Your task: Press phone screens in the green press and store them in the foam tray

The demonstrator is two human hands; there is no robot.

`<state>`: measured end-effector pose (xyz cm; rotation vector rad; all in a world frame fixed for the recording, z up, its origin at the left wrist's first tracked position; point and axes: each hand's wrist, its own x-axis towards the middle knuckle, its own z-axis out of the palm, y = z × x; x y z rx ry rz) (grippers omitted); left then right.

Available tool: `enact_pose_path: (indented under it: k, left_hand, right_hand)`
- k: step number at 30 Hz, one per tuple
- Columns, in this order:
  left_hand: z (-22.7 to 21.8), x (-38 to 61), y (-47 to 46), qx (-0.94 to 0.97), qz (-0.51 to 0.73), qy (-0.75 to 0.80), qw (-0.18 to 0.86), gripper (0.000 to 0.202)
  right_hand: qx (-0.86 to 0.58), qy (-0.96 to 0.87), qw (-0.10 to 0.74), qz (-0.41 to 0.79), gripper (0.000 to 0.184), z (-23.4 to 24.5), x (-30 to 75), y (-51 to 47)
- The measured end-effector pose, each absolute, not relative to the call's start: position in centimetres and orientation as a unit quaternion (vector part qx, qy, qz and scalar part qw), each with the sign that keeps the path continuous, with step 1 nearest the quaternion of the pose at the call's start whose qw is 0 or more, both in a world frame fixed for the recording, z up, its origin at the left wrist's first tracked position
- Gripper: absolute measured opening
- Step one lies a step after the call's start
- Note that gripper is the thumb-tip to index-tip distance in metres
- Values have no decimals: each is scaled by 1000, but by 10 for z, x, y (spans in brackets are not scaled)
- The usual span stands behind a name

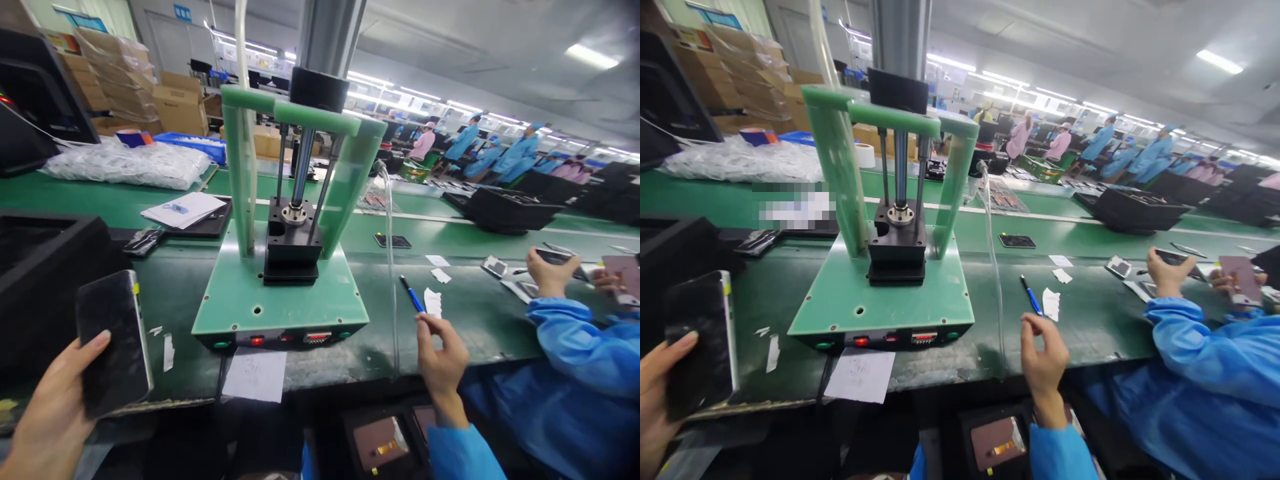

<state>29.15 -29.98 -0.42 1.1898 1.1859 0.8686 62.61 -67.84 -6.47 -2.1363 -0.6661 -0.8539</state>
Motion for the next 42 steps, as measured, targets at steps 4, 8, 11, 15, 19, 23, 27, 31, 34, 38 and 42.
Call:
enact_pose_path:
  k: [4,8,11,15,19,23,27,31,34,38,42]
  left_hand:
    - [2,305,-355,421,358,483,680,48]
    - [-5,342,-417,610,292,307,670,35]
    - [-3,367,-443,760,279,102,577,31]
    - [6,377,-419,882,371,-50,287,44]
    - [13,382,-369,955,274,52,102,42]
    - [15,405,-343,985,127,94,75,64]
    - [17,429,-340,989,85,71,96,69]
    - [18,434,-340,989,75,66,105,67]
    - [18,432,-340,989,66,79,108,68]
    - [20,433,-340,989,61,79,112,69]
    - [22,434,-339,987,68,60,132,69]
  right_hand:
    - [-711,-452,532,-86,22,-50,515,-647]
    - [-562,-366,705,229,62,-57,436,-605]
    - [-557,-179,777,234,52,-74,415,-601]
    - [-571,-38,807,145,46,-84,449,-647]
    - [-602,15,793,95,55,-74,519,-707]
    - [-633,15,760,142,51,-63,540,-721]
    - [-677,-65,719,147,50,-60,523,-693]
    - [-685,-144,697,158,45,-58,525,-663]
    - [-674,-148,701,182,45,-59,533,-654]
    - [-661,-122,712,204,47,-72,539,-658]
    - [-652,-104,715,229,46,-84,536,-667]
